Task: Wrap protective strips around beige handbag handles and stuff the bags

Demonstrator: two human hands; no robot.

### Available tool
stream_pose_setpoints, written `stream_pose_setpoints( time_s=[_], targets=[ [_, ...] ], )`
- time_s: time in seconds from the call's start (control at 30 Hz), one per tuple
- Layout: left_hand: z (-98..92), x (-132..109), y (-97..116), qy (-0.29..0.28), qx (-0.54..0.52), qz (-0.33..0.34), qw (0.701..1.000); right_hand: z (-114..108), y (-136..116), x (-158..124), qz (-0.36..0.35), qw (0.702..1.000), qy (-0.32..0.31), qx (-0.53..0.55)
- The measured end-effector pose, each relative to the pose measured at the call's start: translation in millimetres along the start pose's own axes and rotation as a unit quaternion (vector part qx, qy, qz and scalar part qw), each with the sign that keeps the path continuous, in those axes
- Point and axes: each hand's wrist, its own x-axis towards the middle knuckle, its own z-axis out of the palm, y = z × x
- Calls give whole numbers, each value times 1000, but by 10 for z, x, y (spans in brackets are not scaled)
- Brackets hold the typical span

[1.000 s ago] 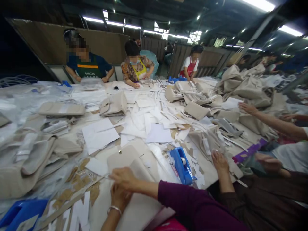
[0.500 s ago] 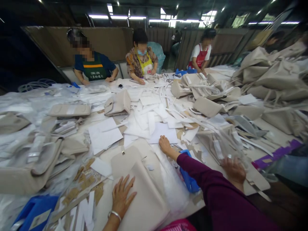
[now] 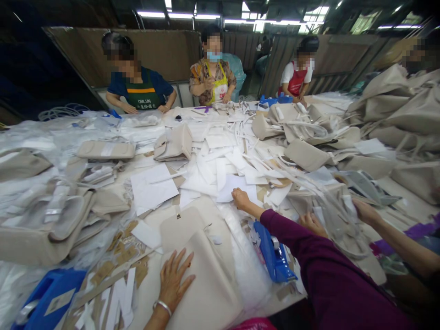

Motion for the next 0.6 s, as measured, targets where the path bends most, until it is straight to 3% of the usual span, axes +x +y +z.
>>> stream_pose_setpoints(
  time_s=[0.33,0.6],
  targets=[
    [2,-2,-3,-5,-20,-13,1000,-61,245,186,-14,992,-93,79],
    [2,-14,-10,2,-3,-6,1000,-32,282,298,-59,977,-136,152]
  ],
)
